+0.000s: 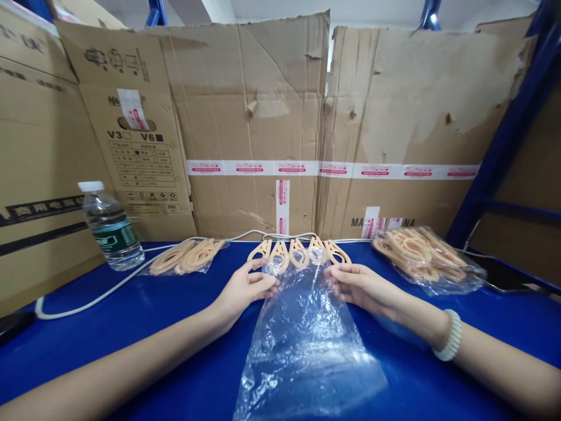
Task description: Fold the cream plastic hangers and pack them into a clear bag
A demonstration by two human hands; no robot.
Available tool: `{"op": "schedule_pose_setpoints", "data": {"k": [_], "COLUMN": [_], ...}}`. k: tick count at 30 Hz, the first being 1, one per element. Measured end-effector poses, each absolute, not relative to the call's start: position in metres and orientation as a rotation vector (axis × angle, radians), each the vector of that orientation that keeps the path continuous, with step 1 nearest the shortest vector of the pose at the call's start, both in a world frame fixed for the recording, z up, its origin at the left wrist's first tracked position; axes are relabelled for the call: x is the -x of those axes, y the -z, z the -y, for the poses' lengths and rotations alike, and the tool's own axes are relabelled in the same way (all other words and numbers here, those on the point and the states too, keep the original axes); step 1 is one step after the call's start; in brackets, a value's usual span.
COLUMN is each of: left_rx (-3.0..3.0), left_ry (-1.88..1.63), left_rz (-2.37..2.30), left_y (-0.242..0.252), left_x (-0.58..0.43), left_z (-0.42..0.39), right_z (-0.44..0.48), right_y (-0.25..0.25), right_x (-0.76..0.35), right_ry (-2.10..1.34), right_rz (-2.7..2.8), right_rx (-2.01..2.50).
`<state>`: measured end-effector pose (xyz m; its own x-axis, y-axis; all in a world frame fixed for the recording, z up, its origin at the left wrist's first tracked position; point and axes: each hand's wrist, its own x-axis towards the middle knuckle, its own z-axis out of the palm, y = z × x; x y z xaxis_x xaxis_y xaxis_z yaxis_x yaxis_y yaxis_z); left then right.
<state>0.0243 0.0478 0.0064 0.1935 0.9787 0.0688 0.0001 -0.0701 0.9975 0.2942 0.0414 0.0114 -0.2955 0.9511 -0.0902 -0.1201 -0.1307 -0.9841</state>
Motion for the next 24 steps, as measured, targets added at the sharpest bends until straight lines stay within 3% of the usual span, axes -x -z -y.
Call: {"op": "schedule_pose_setpoints", "data": {"k": [11, 16, 20, 24], "left_rx": [-1.539, -1.886, -2.548, -2.776], "left_ry": [-1.307, -1.454, -1.149, -0.915], "left_rz": [-1.093, -1.097, -0.800, -0.594], "left_y": [-0.003, -0.009, -0.012, -0.007], "left_x": [-0.019, -0.020, -0.023, -0.026], "left_z": [-0.058, -0.040, -0.015, -0.003], "right_z": [-0.055, -0.064, -0.076, -0.095], "right_y": [-0.005, -0.007, -0.008, -0.009], "right_x": [-0.306, -0.324, -0.347, -0.366], "right_ry": [-1.097, -0.678, -0.263, -0.005], "right_rz": [1.436, 1.697, 1.930, 2.136], "right_rx": [1.206, 1.339, 1.359, 1.379]}}
